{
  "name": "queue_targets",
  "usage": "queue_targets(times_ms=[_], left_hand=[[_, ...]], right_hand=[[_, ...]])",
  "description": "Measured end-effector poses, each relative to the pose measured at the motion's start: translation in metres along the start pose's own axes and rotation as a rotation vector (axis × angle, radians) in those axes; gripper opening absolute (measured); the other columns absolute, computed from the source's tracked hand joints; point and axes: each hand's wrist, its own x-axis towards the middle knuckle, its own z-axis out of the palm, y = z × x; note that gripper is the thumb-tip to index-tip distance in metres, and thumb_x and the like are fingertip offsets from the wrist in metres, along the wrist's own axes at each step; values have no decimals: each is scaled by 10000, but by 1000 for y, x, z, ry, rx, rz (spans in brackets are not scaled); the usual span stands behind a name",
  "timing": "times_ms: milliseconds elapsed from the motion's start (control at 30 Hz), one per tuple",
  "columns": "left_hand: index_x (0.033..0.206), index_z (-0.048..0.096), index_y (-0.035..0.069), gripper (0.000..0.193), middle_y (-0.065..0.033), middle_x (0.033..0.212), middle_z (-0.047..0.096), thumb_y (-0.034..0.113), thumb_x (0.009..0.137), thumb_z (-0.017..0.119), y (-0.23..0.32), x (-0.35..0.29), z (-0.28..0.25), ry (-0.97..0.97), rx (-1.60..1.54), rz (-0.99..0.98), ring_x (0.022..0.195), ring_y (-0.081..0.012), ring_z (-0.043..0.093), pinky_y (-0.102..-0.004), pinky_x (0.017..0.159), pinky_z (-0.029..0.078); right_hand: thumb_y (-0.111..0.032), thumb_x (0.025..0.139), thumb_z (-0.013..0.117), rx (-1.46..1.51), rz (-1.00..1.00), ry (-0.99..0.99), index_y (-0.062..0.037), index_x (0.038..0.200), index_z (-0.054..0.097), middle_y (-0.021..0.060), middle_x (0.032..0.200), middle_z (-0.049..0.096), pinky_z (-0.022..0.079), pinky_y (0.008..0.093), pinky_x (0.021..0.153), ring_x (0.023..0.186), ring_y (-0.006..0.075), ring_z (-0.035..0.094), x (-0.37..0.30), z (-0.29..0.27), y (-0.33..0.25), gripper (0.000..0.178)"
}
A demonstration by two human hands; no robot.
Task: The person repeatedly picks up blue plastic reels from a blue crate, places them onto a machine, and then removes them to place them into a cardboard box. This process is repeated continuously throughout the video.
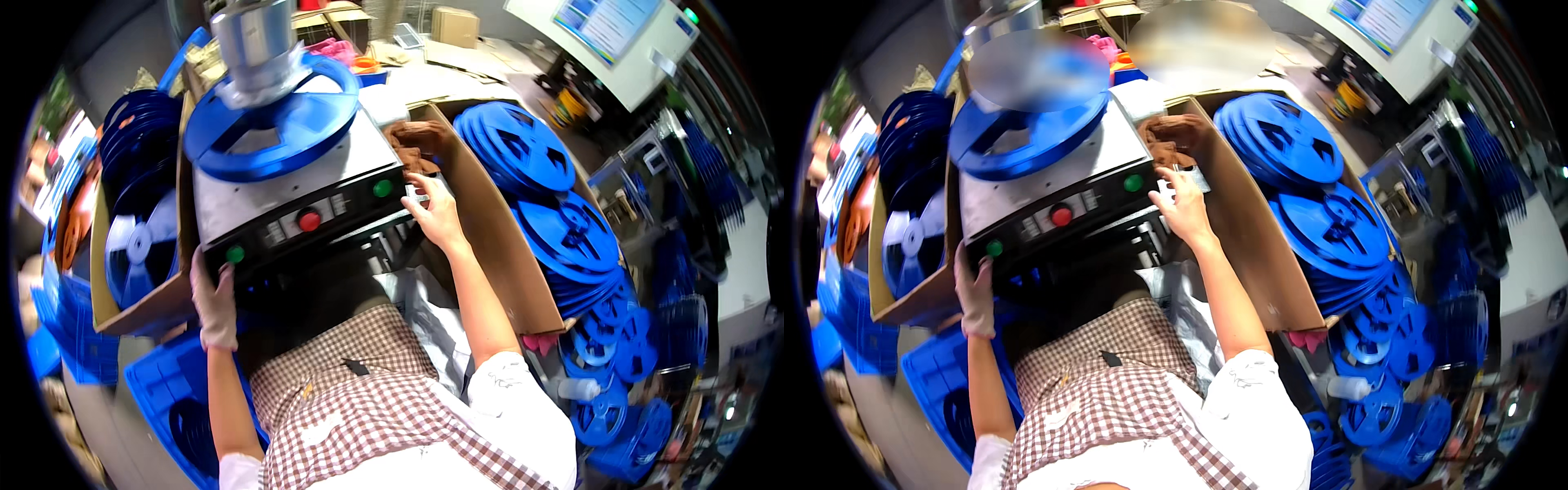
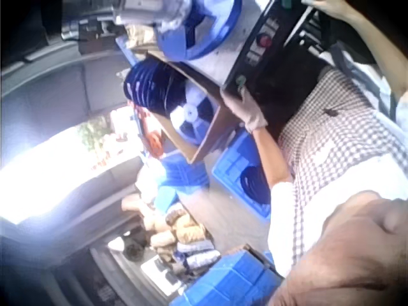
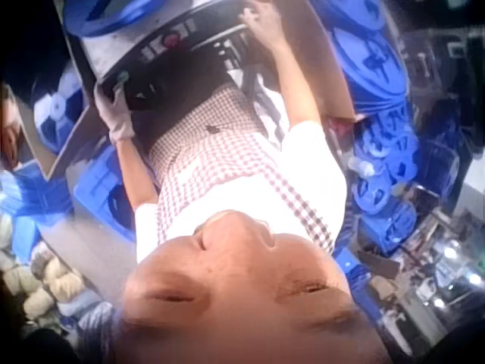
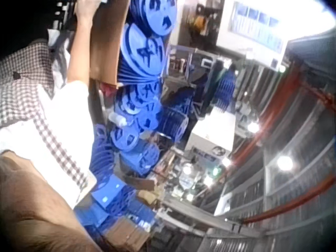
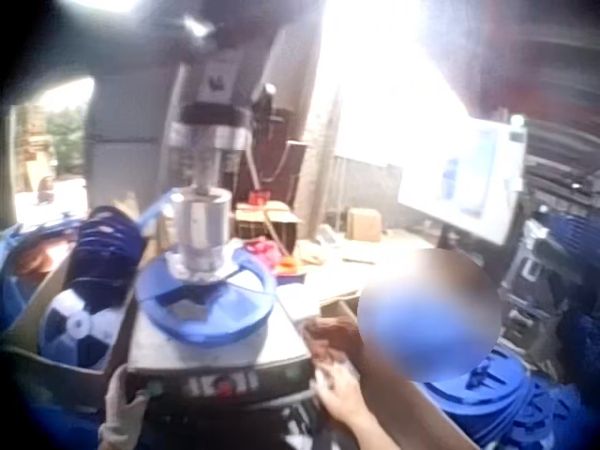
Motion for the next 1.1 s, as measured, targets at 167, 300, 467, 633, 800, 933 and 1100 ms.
queue_targets(times_ms=[167,300,467,633,800,933,1100], left_hand=[[1415,455,33,496,-96,1389,518,-34,931,537,13,-29,-10,25,-331,25,1258,-175,493,-296,1048,395],[1386,491,41,454,-69,1377,533,-51,942,517,35,-47,-13,-22,-232,53,1248,-163,493,-290,1053,381],[1342,535,41,422,-73,1333,570,-80,939,508,31,-73,-32,-9,-205,-6,1193,-150,533,-261,1003,418],[1304,563,35,381,-71,1275,605,-74,943,507,31,-90,-48,32,-238,-74,1155,-156,570,-255,995,432],[1289,574,31,353,-78,1208,626,-28,943,531,65,-73,-31,-97,-228,-33,1068,-136,583,-253,933,458],[1427,416,23,601,-157,1259,585,219,909,651,117,-57,25,-407,-426,-53,1048,-174,569,-271,905,461],[1507,244,31,1033,-199,1384,471,549,773,754,176,-37,92,-704,-855,-263,1213,-298,524,-439,1044,422]], right_hand=[[-165,818,730,-51,-27,191,-62,1143,683,142,1035,660,549,337,793,905,242,665,10,-92,8,344],[-291,806,726,-491,160,336,-94,1206,643,205,1105,641,514,404,902,1007,341,630,55,-167,84,454],[-487,775,712,-810,627,330,-94,1404,439,255,1349,504,416,533,1021,1286,438,430,99,-214,174,790],[-585,736,708,-805,873,187,-95,1442,399,265,1427,451,284,533,1116,1348,429,384,114,-217,192,914],[-454,662,729,-885,729,313,-165,1438,452,254,1296,541,347,476,1081,1247,412,473,108,-230,180,873],[-332,649,711,-753,103,381,-147,1384,516,194,1189,577,375,469,1053,1165,380,507,81,-233,125,783],[-132,660,659,-353,-326,177,-120,1277,582,130,1137,582,414,441,1035,1110,336,527,23,-184,-22,622]])
